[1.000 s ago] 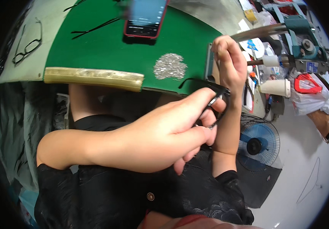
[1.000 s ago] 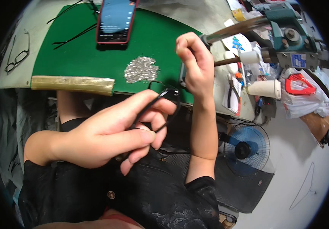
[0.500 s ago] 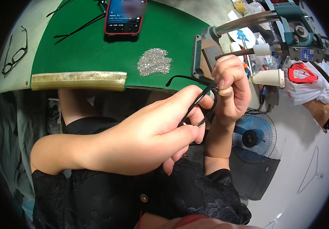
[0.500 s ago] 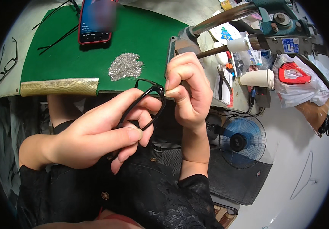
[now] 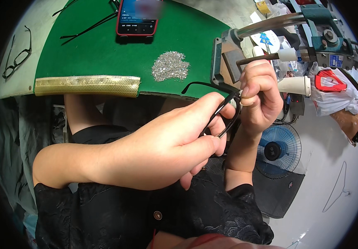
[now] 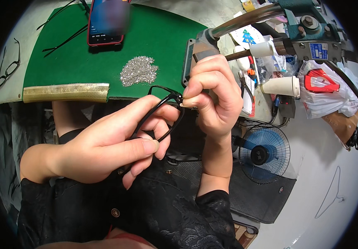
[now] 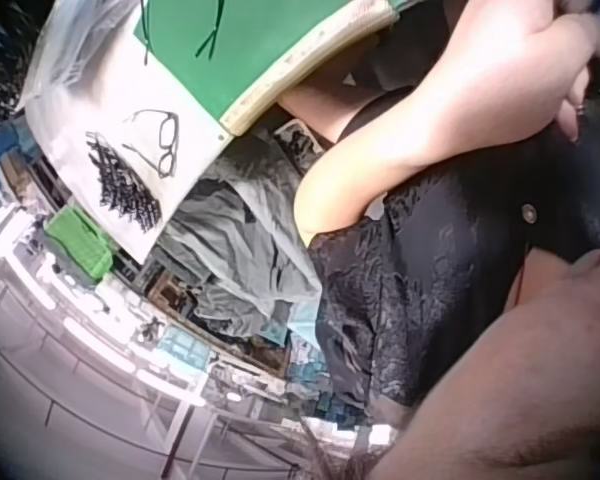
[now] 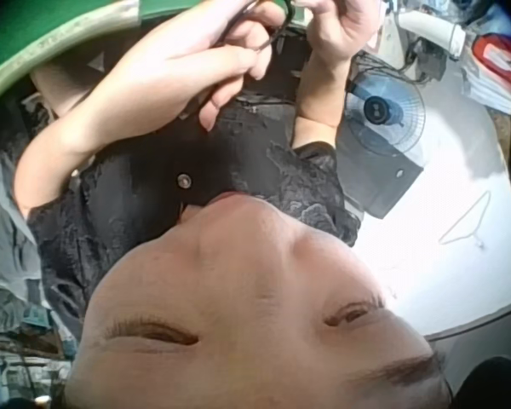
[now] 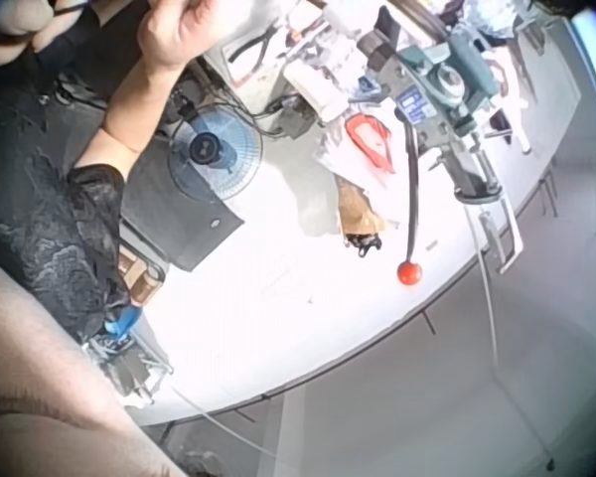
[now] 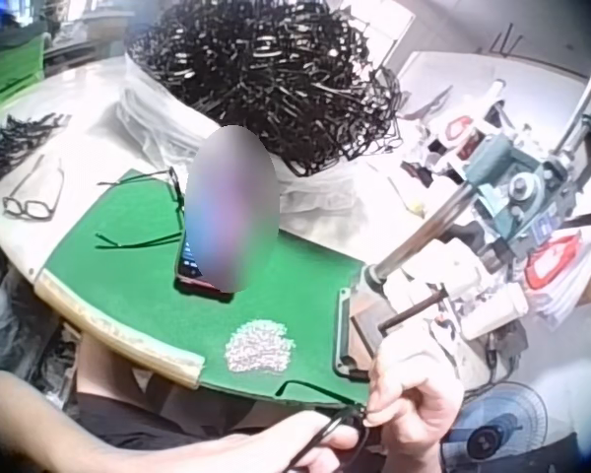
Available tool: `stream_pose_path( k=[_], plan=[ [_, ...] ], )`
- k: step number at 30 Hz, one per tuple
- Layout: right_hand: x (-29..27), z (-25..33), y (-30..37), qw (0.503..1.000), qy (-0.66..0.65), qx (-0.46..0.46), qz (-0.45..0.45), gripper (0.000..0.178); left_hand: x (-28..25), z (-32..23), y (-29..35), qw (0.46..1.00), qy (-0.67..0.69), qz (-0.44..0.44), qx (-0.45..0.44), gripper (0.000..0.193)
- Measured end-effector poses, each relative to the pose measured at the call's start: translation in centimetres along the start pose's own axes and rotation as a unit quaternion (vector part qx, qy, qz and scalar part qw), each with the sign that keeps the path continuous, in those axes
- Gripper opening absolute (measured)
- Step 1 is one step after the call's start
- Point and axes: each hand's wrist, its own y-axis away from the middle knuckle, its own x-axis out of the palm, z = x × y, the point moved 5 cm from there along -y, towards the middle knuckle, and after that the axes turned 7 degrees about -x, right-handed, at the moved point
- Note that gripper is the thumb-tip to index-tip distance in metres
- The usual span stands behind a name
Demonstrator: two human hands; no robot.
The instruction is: The person repeatedly picks up black eyeglass frames and small metal components from a green work surface, then uses a white cylindrical tool to press or seat the components into the frame. The person handles frames one at a time, places finished units aside, and continues the cycle.
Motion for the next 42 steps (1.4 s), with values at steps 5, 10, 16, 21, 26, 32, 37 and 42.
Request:
stream_pose_path(
  k=[5,10,16,21,26,32,37,42],
  plan=[
    [-0.6,-0.5,0.2,0.997,-0.062,0.027,-0.024,0.018,0.3,-0.2,-0.2,1.000,-0.002,-0.001,0.008,0.042],
    [-1.2,-0.7,0.1,0.994,-0.080,0.037,-0.070,0.018,0.7,-0.6,-0.6,0.999,-0.005,-0.014,0.029,0.029],
    [-2.9,-1.8,2.1,0.962,-0.106,0.078,-0.238,0.017,0.3,-3.6,-4.4,0.988,-0.045,-0.052,0.137,0.017],
    [-4.5,-3.6,5.9,0.938,-0.086,0.170,-0.289,0.013,-0.5,-6.8,-10.2,0.969,-0.095,-0.127,0.191,0.018],
    [-5.1,-3.8,8.1,0.922,-0.039,0.221,-0.315,0.012,-0.3,-8.6,-13.6,0.967,-0.029,-0.155,0.200,0.014],
    [-6.1,-4.3,10.2,0.913,-0.046,0.236,-0.331,0.012,0.6,-8.7,-16.0,0.968,0.012,-0.141,0.208,0.009],
    [-6.4,-4.0,10.8,0.908,-0.050,0.238,-0.341,0.011,1.5,-8.6,-16.6,0.968,0.001,-0.136,0.209,0.009],
    [-6.6,-3.9,11.0,0.897,-0.048,0.252,-0.359,0.010,1.8,-8.4,-17.4,0.965,0.004,-0.135,0.224,0.011]
  ],
)
